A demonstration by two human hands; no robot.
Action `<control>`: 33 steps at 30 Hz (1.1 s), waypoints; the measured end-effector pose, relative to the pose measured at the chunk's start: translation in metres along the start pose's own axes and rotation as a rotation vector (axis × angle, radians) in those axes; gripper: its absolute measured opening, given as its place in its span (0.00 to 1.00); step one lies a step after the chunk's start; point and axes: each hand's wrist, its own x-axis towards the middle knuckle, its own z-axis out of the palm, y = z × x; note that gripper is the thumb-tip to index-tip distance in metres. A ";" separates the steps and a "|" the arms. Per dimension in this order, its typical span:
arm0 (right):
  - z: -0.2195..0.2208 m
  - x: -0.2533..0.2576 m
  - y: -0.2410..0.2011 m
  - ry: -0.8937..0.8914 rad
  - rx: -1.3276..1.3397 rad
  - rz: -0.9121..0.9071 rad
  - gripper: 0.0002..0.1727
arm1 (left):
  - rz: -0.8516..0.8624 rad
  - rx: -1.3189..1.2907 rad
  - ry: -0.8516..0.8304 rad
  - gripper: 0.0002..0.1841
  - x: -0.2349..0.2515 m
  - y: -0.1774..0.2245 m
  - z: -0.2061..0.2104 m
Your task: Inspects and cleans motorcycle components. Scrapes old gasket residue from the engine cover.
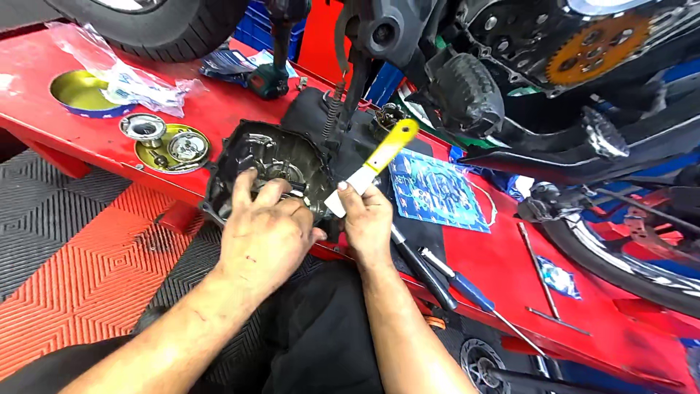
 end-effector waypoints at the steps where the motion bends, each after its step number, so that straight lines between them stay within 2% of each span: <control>1: -0.004 0.002 0.001 0.024 0.064 -0.033 0.06 | 0.005 -0.035 -0.045 0.25 0.003 0.003 -0.006; 4: -0.010 -0.004 -0.008 -0.008 0.241 0.003 0.18 | 0.063 -0.093 -0.101 0.42 0.002 -0.014 -0.039; 6: -0.009 -0.010 -0.017 -0.039 0.320 0.082 0.20 | 0.071 -0.104 -0.098 0.46 -0.009 -0.041 -0.054; 9: -0.008 -0.013 -0.024 -0.042 0.350 0.154 0.21 | 0.027 -0.087 -0.095 0.46 -0.031 -0.073 -0.049; 15: -0.009 -0.008 -0.025 0.087 0.385 0.169 0.39 | -0.008 -0.092 -0.050 0.44 -0.041 -0.094 -0.036; 17: -0.012 -0.007 -0.024 0.092 0.347 0.175 0.34 | -0.069 -0.120 -0.090 0.47 -0.040 -0.101 -0.033; 19: -0.012 -0.006 -0.024 0.110 0.322 0.194 0.20 | -0.124 -0.163 -0.138 0.50 -0.040 -0.107 -0.029; 21: -0.013 -0.005 -0.025 0.105 0.340 0.227 0.09 | -0.148 -0.216 -0.139 0.50 -0.043 -0.110 -0.025; 23: -0.015 -0.005 -0.024 0.073 0.400 0.237 0.07 | -0.158 -0.276 -0.113 0.49 -0.044 -0.109 -0.021; 25: -0.016 -0.006 -0.021 0.061 0.447 0.209 0.13 | -0.182 -0.314 -0.093 0.48 -0.044 -0.106 -0.018; 30: -0.017 -0.001 -0.014 0.066 0.429 0.067 0.38 | -0.230 -0.318 -0.060 0.48 -0.042 -0.092 -0.015; 32: -0.018 0.000 -0.013 0.073 0.380 0.092 0.42 | -0.237 -0.289 -0.048 0.49 -0.042 -0.087 -0.014; 33: -0.019 0.001 -0.012 0.080 0.365 0.122 0.40 | -0.243 -0.276 -0.044 0.49 -0.042 -0.085 -0.014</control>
